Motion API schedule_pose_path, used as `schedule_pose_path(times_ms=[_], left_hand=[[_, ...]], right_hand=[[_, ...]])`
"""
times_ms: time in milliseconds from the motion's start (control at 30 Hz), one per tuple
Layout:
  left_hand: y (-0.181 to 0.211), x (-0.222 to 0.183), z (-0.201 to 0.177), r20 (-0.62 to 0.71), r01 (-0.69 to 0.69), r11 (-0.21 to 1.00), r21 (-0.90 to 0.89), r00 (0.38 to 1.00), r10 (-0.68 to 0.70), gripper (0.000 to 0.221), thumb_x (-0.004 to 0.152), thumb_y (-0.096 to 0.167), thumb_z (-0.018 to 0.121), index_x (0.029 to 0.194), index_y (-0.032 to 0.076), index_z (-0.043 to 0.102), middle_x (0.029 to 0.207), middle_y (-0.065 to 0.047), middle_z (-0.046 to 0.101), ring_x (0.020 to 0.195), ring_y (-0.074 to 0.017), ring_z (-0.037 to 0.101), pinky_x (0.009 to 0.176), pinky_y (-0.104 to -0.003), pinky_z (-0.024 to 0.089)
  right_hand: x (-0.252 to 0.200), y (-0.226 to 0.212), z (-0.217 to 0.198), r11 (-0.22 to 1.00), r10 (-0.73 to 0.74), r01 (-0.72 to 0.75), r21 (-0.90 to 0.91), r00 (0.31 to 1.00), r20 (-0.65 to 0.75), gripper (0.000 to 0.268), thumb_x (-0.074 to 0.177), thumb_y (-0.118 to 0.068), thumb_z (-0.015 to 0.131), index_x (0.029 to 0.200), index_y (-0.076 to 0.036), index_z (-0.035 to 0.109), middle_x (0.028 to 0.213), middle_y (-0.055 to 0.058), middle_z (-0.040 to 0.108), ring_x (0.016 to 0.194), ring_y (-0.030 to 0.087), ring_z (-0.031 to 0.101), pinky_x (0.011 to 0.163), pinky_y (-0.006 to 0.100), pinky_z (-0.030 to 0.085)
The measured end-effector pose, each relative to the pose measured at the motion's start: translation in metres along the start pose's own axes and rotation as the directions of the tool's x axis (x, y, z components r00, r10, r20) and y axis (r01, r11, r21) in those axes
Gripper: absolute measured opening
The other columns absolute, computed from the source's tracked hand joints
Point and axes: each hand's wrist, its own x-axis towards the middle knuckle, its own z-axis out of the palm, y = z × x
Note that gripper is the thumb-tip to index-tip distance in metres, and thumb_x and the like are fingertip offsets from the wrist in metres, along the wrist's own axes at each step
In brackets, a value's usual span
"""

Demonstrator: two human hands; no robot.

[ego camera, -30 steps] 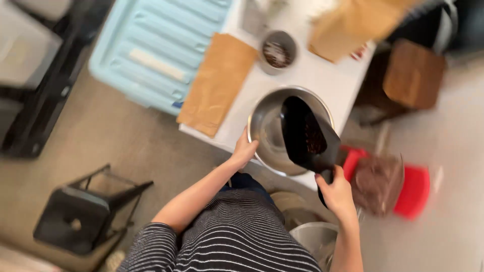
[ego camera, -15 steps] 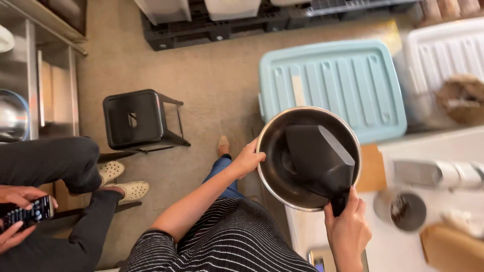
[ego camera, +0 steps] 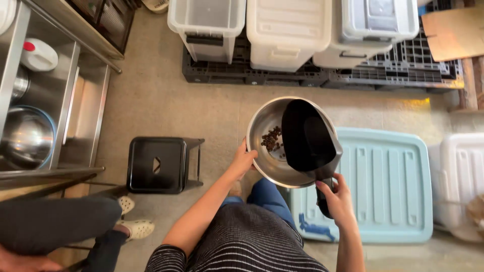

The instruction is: Scooping roasted coffee beans from a storage bin into a bowl on a scale for weighing

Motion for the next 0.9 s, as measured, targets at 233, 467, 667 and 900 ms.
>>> schedule_pose_path(times_ms=[233,467,667,900], left_hand=[[0.095,0.144,-0.006,-0.065,-0.012,0.995,-0.095,0.998,0.005,0.063,0.083,0.000,0.047,0.144,0.018,0.048,0.114,-0.012,0.060,0.087,-0.0274,0.067,0.065,-0.042,0.061],[0.160,0.334,-0.018,-0.268,-0.132,0.991,-0.038,0.956,0.117,0.058,0.075,0.000,0.051,0.130,0.016,0.059,0.097,-0.014,0.064,0.075,-0.0267,0.064,0.048,-0.038,0.054],[0.209,0.481,-0.029,-0.370,-0.116,0.993,-0.010,0.923,0.104,0.068,0.073,-0.001,0.049,0.137,0.020,0.059,0.111,-0.012,0.070,0.093,-0.0265,0.067,0.070,-0.038,0.056],[0.237,0.623,-0.046,-0.404,-0.101,0.959,0.266,0.891,0.206,0.072,0.084,-0.004,0.053,0.153,0.012,0.040,0.148,-0.026,0.053,0.140,-0.0427,0.048,0.117,-0.051,0.041]], right_hand=[[0.166,-0.096,0.041,0.989,0.077,-0.089,0.115,0.991,0.110,0.030,0.090,-0.014,0.067,0.117,-0.002,0.060,0.078,0.023,0.065,0.047,0.031,0.055,0.045,0.039,0.042],[0.369,-0.167,0.084,0.987,-0.015,-0.023,0.158,0.972,0.234,0.027,0.086,-0.013,0.069,0.109,0.000,0.065,0.071,0.023,0.066,0.043,0.030,0.055,0.040,0.040,0.045],[0.501,-0.225,0.146,0.974,0.021,-0.074,0.215,0.970,0.241,0.019,0.085,-0.010,0.070,0.099,0.000,0.064,0.065,0.020,0.061,0.040,0.029,0.055,0.036,0.038,0.042],[0.612,-0.231,0.225,0.937,0.103,-0.144,0.319,0.984,0.142,0.028,0.085,-0.020,0.077,0.103,0.000,0.068,0.071,0.025,0.065,0.041,0.032,0.064,0.038,0.039,0.051]])
